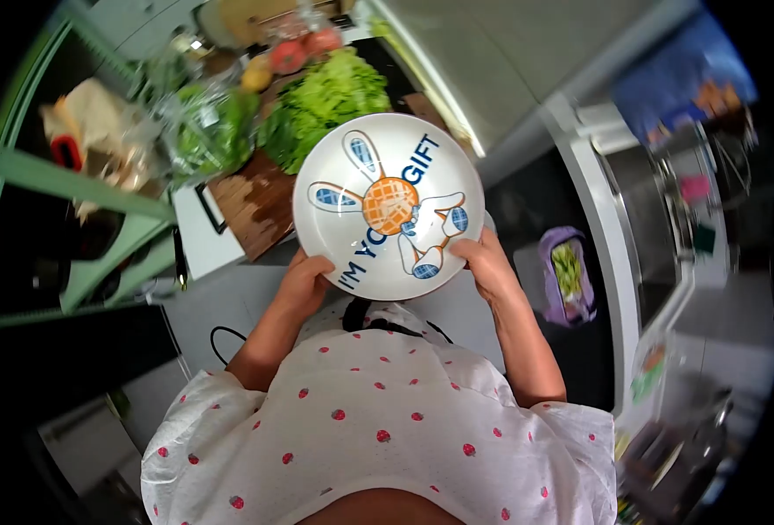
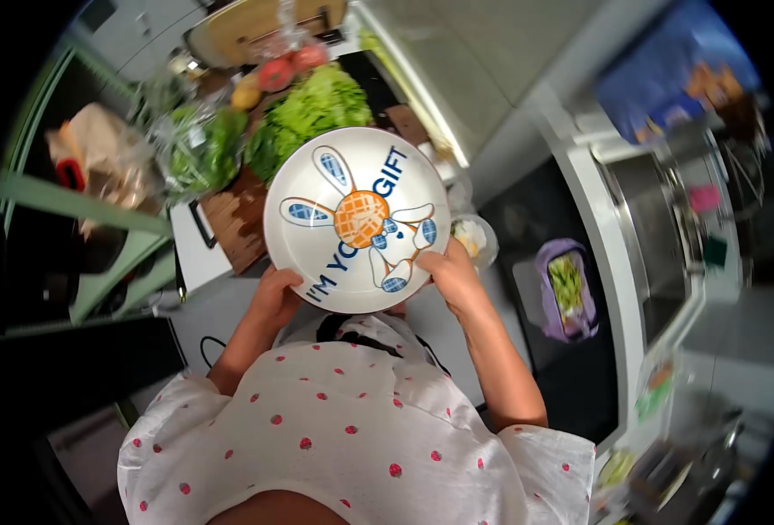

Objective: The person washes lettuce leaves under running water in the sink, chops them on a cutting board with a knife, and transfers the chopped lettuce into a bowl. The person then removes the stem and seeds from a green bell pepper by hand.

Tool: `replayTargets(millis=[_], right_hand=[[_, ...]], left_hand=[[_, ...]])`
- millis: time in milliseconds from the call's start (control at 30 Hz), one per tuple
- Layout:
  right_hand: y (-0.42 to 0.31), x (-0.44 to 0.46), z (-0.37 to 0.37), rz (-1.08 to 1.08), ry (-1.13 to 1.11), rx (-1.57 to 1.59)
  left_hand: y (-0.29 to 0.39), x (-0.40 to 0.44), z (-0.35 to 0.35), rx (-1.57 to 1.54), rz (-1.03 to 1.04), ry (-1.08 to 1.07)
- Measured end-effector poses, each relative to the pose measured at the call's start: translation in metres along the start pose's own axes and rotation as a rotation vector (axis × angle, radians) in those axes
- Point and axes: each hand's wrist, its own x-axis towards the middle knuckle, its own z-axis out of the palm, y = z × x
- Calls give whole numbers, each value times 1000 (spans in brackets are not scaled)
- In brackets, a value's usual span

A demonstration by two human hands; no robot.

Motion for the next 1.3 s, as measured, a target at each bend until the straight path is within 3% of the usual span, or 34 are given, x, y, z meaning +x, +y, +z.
replayTargets(millis=[233, 333, 367, 400, 433, 633, 900, 967, 1000, 1133, 1300], right_hand=[[-25, 61, -2, -18, -514, -345], [-34, 100, -9, -138, -499, -412], [-42, 110, -8, -243, -460, -307], [-39, 132, -11, -497, -350, -374], [-45, 147, -12, -612, -264, -436], [-67, 226, 3, -819, -61, -747], [-86, 278, 21, -828, 62, -876], [-83, 288, 32, -799, 6, -877], [-84, 281, 37, -784, -21, -879], [-80, 250, 61, -745, 210, -1133], [-86, 218, 79, -694, 267, -1209]], left_hand=[[-35, -34, 22, -266, 245, 350], [-48, -44, 22, -310, 302, 456], [-49, -48, 25, -326, 287, 533], [-52, -51, 26, -338, 308, 572], [-53, -54, 26, -347, 328, 609], [-60, -61, 16, -350, 342, 640], [-60, -59, 12, -289, 319, 611], [-59, -60, 7, -287, 303, 601], [-58, -60, 5, -284, 295, 593], [-54, -56, 3, -274, 293, 569], [-53, -58, 13, -311, 313, 578]])
